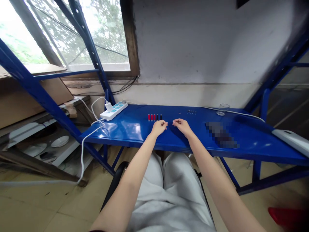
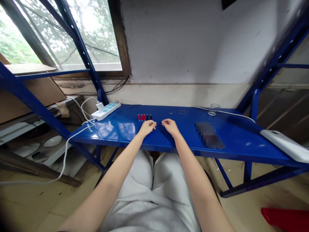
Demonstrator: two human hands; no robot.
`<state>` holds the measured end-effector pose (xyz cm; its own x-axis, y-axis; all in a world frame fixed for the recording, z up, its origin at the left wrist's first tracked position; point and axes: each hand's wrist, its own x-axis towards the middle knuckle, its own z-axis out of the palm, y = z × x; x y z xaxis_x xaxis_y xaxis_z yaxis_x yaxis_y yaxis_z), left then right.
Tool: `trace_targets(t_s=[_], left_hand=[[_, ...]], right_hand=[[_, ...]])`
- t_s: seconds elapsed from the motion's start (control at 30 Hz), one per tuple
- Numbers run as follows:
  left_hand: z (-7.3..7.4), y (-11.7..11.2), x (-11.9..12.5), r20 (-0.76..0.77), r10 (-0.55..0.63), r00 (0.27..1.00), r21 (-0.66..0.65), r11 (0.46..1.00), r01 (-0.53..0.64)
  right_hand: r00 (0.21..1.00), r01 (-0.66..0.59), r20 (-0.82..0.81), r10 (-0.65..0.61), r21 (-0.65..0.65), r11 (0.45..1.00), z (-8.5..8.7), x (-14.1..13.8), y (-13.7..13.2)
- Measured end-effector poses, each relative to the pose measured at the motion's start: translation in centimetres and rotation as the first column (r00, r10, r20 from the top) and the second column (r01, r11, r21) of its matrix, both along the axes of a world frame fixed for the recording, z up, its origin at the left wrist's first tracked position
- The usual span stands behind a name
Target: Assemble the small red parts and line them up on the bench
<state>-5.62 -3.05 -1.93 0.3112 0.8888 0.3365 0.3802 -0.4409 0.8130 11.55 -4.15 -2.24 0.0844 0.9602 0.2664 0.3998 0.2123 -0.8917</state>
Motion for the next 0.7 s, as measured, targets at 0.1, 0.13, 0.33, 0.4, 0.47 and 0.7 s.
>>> trace_targets(t_s=[0.1, 0.13, 0.33, 0.4, 0.47, 0.7], left_hand=[[-0.2, 0.2, -0.1, -0.009, 0.027, 1.000, -0.009, 1.000, -0.027], [-0.1, 0.2, -0.1, -0.016, 0.029, 0.999, -0.009, 1.000, -0.029], [0.3, -0.3, 0.0, -0.042, 0.028, 0.999, -0.018, 0.999, -0.029], [0.4, -0.4, 0.0, -0.037, 0.025, 0.999, -0.020, 0.999, -0.026], [0.4, -0.4, 0.0, -0.030, 0.024, 0.999, -0.017, 1.000, -0.025], [0.3, -0.3, 0.0, -0.022, 0.022, 1.000, -0.011, 1.000, -0.022]], right_hand=[[0.975, -0.019, 0.222, 0.012, 0.032, 0.999, 0.4, -0.5, -0.8], [0.954, -0.018, 0.298, 0.003, 0.047, 0.999, 0.6, -0.7, -1.0], [0.891, -0.032, 0.454, 0.004, 0.054, 0.998, 0.9, -1.3, -1.5], [0.889, -0.024, 0.458, -0.004, 0.056, 0.998, 0.9, -1.2, -1.5], [0.888, -0.027, 0.460, -0.004, 0.061, 0.998, 0.8, -1.2, -1.4], [0.888, -0.030, 0.461, -0.005, 0.068, 0.997, 0.8, -1.2, -1.4]])
